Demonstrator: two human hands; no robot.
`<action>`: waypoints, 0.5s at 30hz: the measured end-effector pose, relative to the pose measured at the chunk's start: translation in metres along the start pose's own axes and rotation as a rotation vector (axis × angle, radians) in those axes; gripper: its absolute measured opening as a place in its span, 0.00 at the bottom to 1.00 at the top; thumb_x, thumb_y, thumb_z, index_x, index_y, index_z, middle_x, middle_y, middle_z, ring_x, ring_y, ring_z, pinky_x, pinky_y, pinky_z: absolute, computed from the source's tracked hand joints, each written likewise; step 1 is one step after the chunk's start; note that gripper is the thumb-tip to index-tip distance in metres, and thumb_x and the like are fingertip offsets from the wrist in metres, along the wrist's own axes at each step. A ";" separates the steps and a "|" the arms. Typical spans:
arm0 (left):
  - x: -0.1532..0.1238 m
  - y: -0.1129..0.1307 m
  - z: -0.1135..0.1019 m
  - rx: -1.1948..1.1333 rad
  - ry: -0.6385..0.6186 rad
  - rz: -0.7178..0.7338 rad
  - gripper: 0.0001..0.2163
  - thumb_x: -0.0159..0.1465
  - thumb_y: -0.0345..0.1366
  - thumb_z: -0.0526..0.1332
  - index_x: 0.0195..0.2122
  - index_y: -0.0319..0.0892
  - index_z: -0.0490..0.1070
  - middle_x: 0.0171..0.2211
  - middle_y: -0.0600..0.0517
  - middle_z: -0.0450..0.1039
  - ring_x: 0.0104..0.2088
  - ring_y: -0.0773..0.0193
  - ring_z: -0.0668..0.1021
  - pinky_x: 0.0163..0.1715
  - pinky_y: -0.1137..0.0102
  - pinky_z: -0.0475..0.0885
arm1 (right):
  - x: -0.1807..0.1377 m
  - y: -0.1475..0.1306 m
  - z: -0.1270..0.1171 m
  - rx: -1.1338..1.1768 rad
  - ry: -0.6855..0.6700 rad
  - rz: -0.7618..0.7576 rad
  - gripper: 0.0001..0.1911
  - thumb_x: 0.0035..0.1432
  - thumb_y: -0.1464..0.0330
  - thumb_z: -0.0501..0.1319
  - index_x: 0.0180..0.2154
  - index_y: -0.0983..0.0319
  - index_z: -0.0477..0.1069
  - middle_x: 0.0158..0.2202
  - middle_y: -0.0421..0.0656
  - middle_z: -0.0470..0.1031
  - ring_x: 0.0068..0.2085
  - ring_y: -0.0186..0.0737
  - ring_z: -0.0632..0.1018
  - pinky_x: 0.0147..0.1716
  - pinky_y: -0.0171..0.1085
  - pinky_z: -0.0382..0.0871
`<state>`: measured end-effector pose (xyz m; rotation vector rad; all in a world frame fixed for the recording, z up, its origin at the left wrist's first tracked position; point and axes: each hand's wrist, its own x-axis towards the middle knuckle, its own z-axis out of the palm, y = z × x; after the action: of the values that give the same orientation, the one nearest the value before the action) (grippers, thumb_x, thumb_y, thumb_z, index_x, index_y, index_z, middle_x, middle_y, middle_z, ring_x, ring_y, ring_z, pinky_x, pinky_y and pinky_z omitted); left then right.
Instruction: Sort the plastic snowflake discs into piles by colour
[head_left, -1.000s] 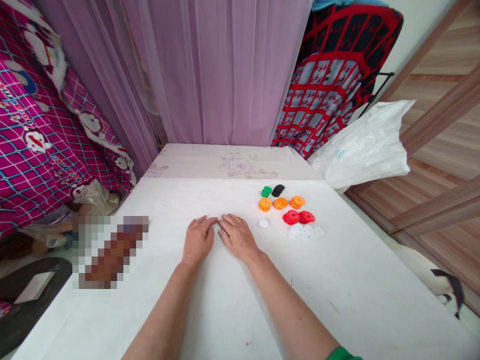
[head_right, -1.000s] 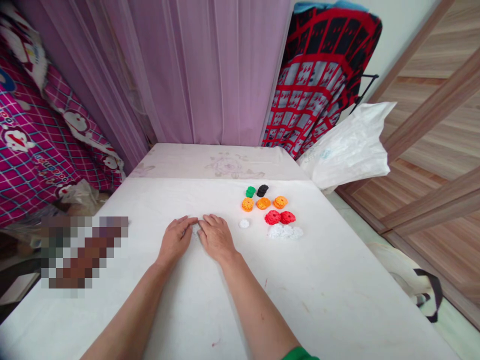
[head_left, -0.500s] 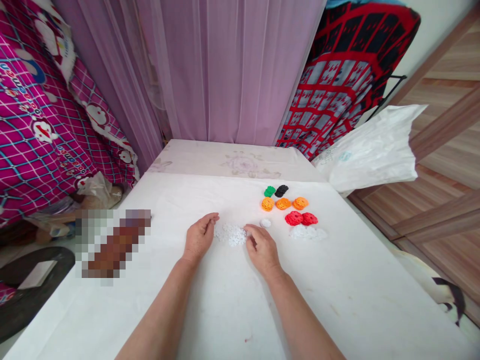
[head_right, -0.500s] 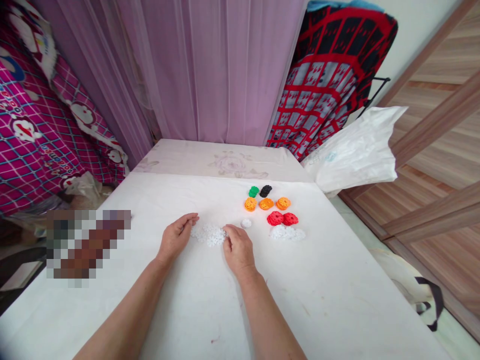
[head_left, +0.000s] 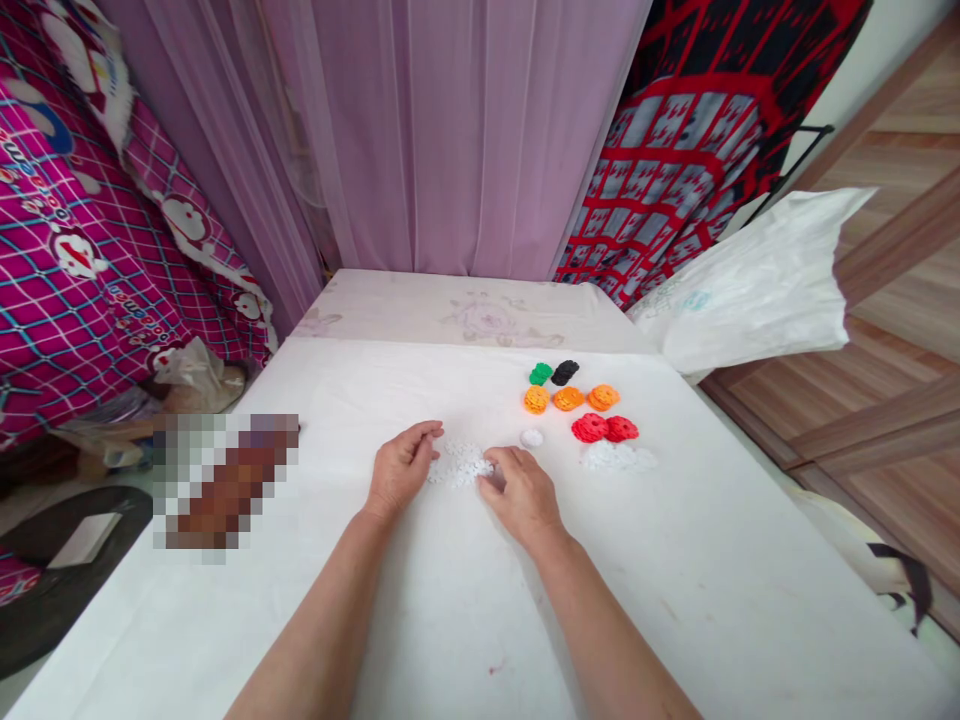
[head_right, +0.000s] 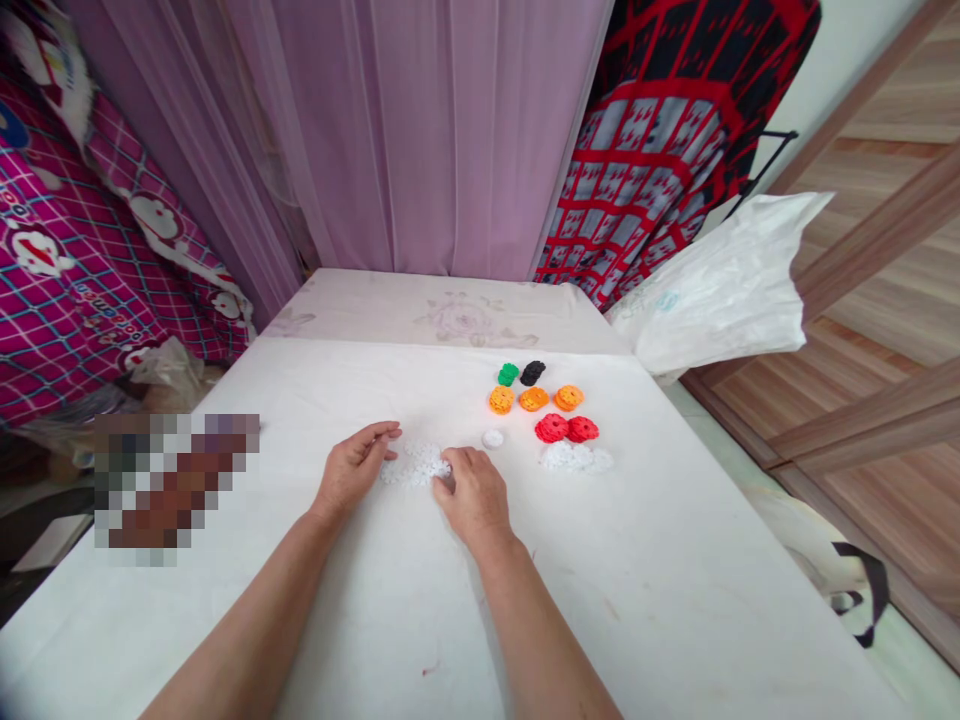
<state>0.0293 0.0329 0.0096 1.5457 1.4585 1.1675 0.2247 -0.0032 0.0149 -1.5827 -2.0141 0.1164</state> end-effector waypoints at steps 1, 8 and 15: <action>0.000 0.000 0.000 0.000 0.002 -0.003 0.15 0.62 0.43 0.54 0.46 0.45 0.74 0.41 0.50 0.81 0.29 0.64 0.82 0.33 0.69 0.77 | 0.000 0.000 0.001 -0.005 -0.003 0.007 0.12 0.51 0.71 0.60 0.40 0.58 0.71 0.37 0.42 0.77 0.40 0.42 0.75 0.40 0.38 0.68; 0.000 -0.001 0.000 0.031 -0.004 0.010 0.14 0.62 0.43 0.55 0.45 0.45 0.74 0.39 0.50 0.81 0.29 0.64 0.82 0.34 0.69 0.77 | 0.000 0.002 0.003 0.070 -0.003 0.075 0.16 0.49 0.70 0.60 0.43 0.57 0.70 0.37 0.39 0.78 0.36 0.39 0.75 0.37 0.36 0.67; 0.000 0.000 0.001 0.033 -0.008 -0.009 0.15 0.62 0.42 0.55 0.45 0.45 0.74 0.40 0.50 0.81 0.30 0.64 0.82 0.35 0.69 0.77 | 0.004 0.013 -0.010 0.098 0.224 0.013 0.07 0.53 0.67 0.59 0.37 0.59 0.71 0.34 0.41 0.75 0.34 0.38 0.74 0.38 0.36 0.67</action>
<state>0.0297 0.0325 0.0089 1.5624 1.4846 1.1361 0.2401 0.0014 0.0199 -1.4789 -1.7991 0.0401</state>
